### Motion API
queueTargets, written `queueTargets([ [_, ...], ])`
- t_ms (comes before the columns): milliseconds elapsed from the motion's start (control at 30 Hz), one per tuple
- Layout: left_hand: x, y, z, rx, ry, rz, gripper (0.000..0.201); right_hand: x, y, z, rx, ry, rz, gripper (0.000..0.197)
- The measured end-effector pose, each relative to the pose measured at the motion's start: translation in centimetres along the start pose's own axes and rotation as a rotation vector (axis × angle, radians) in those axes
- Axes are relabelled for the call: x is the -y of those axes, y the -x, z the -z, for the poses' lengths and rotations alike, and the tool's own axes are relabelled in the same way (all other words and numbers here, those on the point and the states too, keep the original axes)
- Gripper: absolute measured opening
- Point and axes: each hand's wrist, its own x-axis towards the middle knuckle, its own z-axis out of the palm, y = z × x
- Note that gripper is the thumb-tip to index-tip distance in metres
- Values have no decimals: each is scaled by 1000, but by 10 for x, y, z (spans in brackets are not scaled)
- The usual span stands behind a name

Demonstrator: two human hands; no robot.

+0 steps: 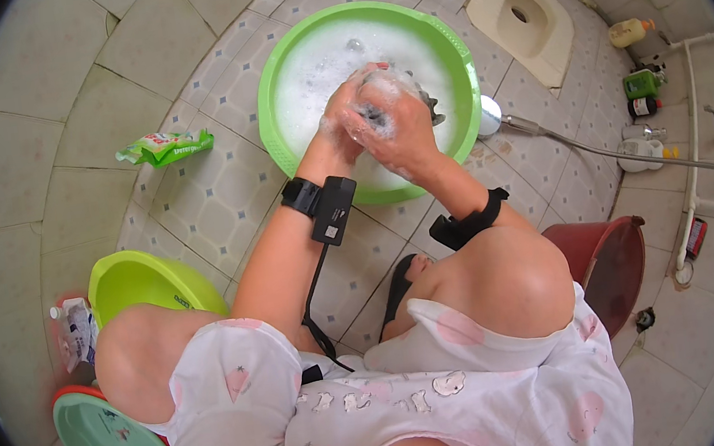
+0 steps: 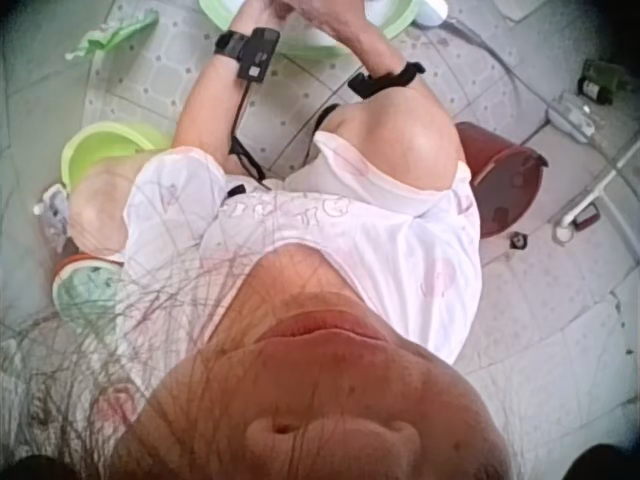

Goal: Hand-washing a white and a black garment in a green basin with soapy water on the floor.

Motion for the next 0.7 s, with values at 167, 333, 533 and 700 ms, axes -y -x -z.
queueTargets([
  [167, 26, -7, -17, -127, -85, -120, 31, -33, -13, 4, -46, 137, -136, 30],
  [333, 21, -7, 18, -14, 14, -20, 33, 7, 2, -10, -76, 199, 192, 26],
  [533, 38, -7, -8, -77, 16, -66, 34, -39, -18, 4, -71, 201, -174, 27],
  [700, -19, -8, -21, -63, -356, -166, 23, -63, -11, 19, -40, -359, -387, 21],
])
